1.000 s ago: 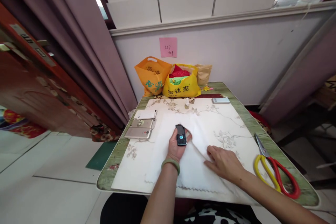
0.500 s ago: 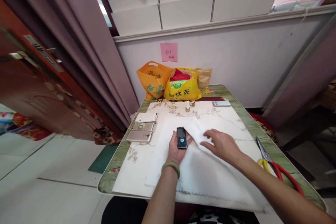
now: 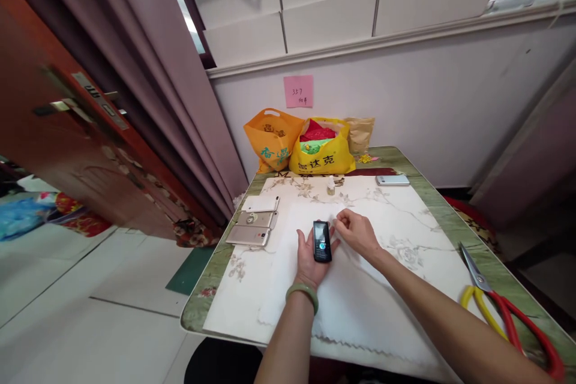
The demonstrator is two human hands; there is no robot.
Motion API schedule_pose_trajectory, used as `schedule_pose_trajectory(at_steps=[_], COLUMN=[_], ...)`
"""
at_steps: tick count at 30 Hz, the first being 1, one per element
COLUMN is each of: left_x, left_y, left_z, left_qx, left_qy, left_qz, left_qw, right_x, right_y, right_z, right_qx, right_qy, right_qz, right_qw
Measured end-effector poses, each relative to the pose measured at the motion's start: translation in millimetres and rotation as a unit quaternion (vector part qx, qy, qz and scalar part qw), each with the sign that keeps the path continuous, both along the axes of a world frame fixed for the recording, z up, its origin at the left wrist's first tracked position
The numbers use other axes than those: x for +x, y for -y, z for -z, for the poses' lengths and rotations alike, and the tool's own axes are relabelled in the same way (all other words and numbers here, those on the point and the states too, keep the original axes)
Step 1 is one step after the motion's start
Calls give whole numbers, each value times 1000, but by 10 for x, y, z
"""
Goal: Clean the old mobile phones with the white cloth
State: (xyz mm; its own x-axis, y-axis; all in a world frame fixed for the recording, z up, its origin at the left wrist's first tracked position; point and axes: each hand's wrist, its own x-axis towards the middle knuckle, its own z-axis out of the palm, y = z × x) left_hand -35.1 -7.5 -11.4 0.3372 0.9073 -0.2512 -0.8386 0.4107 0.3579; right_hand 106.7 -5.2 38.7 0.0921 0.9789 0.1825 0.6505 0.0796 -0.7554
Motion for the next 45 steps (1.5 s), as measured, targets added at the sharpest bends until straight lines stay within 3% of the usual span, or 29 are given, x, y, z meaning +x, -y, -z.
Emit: schedule_pose_trajectory(at_steps=[3, 5, 9, 10, 14, 16, 22, 29, 34, 37, 39, 42, 45], left_x=[-11, -34, -73, -75, -60, -51, 1, 26, -24, -38, -33, -17, -10], left_y=[13, 28, 47, 48, 43, 32, -12, 1, 17, 10, 1, -11, -9], left_z=[-1, -4, 16, 30, 91, 92, -61, -64, 8, -8, -30, -55, -64], left_qx=[3, -3, -5, 2, 37, 27, -1, 10, -36, -38, -34, -34, -33], left_qy=[-1, 6, 22, 25, 32, 36, 34, 19, -48, -42, -26, -17, -21], left_qz=[41, 89, 117, 110, 20, -1, 75, 85, 42, 22, 18, -3, -6], left_qw=[999, 996, 993, 994, 999, 999, 997, 996, 997, 998, 999, 999, 999], right_x=[-57, -125, -374, -464, -797, -867, -755, -629, -454, -310, -228, -153, -110], right_y=[66, 46, -82, -100, -100, -123, -427, -647, -662, -531, -367, -116, 0], right_z=[-81, -97, 7, 57, 250, 311, 383, 397, 381, 306, 253, 241, 321], right_qx=[-23, -28, 41, 51, 60, 43, 24, -2, 74, 151, 173, 134, 74], right_qy=[-120, -127, -29, 3, 157, 203, 265, 220, 110, 24, -11, -8, -18], right_qz=[-156, -196, -6, 4, -132, -167, -127, -65, 23, 82, 72, 26, 51], right_qw=[980, 972, 999, 999, 977, 964, 956, 973, 991, 985, 982, 991, 996])
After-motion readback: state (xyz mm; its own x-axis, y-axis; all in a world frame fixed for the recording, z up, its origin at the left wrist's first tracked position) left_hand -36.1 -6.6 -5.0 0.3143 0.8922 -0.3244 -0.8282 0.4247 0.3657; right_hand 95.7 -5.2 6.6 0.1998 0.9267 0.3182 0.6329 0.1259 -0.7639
